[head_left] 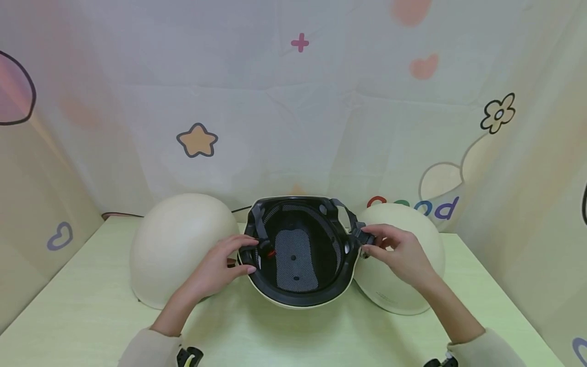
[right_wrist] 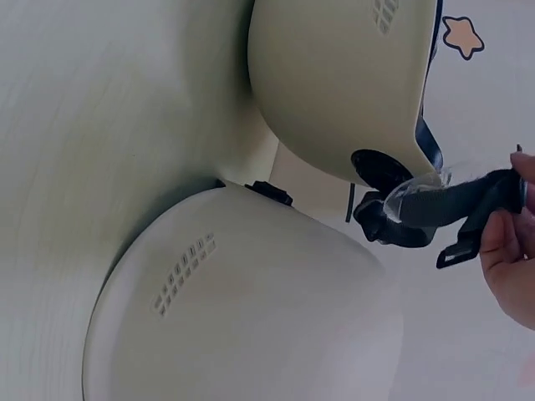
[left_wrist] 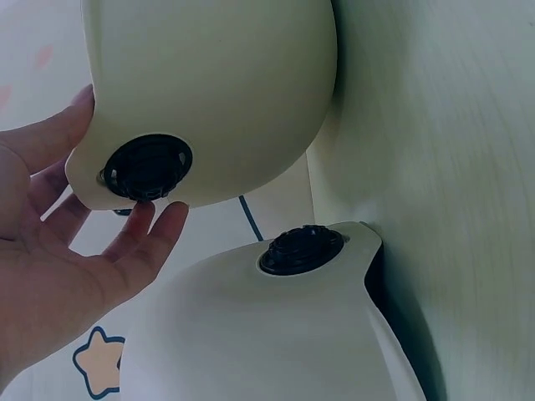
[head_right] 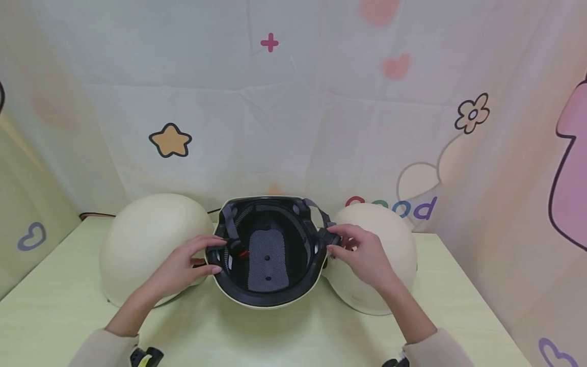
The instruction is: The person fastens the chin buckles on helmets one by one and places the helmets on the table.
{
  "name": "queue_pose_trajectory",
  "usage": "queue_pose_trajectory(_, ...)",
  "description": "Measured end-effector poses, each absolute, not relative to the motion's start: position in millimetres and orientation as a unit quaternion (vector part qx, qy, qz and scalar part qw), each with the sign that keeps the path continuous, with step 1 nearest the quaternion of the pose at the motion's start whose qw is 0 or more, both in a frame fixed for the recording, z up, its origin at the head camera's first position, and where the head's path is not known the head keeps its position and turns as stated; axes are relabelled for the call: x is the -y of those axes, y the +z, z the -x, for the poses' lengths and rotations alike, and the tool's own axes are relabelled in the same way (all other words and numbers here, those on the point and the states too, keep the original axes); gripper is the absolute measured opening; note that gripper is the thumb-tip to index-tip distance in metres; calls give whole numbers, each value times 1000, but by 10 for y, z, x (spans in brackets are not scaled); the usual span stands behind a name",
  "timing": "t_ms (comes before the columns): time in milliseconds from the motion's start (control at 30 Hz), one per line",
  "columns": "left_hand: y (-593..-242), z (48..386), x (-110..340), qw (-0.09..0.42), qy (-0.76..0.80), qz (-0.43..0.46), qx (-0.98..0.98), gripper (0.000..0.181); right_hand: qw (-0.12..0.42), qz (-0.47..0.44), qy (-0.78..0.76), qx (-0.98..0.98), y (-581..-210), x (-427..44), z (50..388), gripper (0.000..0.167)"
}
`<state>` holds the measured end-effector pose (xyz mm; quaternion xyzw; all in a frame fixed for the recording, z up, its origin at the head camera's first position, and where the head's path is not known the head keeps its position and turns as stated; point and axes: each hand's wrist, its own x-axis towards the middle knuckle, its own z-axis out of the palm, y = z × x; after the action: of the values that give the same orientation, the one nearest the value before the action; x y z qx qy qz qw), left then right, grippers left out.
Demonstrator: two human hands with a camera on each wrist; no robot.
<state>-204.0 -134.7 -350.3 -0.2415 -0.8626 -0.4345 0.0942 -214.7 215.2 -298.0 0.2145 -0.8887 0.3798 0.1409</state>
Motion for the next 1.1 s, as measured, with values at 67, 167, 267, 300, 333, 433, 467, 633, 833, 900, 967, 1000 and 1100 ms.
queue_pose_trajectory(67,-3503,2035,1347,92,-438,238,862,44,153,-212,373,890,-2963,-2164,2150,28)
queue_pose_trajectory(167,-3498,2023,1349,90,-439,232,864,46,159,-203,369,893,-2936,-2164,2152,28)
queue_pose_trajectory(267,-3493,2014,1351,89,-437,228,865,46,148,-197,383,890,-2926,-2153,2149,29)
queue_pose_trajectory(300,-3491,2011,1353,89,-437,228,865,47,140,-198,391,888,-2929,-2148,2146,30)
queue_pose_trajectory(333,-3490,2009,1356,88,-438,228,866,46,132,-201,401,884,-2933,-2144,2143,30)
queue_pose_trajectory(433,-3491,2006,1362,87,-437,229,865,47,112,-218,423,872,-2957,-2136,2136,31)
queue_pose_trajectory(467,-3492,2007,1364,86,-438,228,865,47,111,-224,426,869,-2964,-2135,2134,31)
queue_pose_trajectory(633,-3498,2014,1370,86,-440,234,863,46,127,-237,427,864,-2978,-2129,2140,34)
queue_pose_trajectory(833,-3514,2006,1367,87,-443,235,861,45,124,-187,434,873,-2956,-2111,2136,35)
queue_pose_trajectory(900,-3520,2002,1367,86,-443,234,861,45,119,-179,432,876,-2961,-2105,2130,32)
queue_pose_trajectory(967,-3525,2001,1370,87,-441,233,862,45,121,-188,429,875,-2977,-2098,2129,29)
queue_pose_trajectory(1000,-3528,2001,1372,87,-440,233,863,45,127,-198,431,871,-2989,-2092,2130,29)
queue_pose_trajectory(1100,-3535,2004,1378,88,-437,232,864,45,135,-230,432,862,-3025,-2077,2141,29)
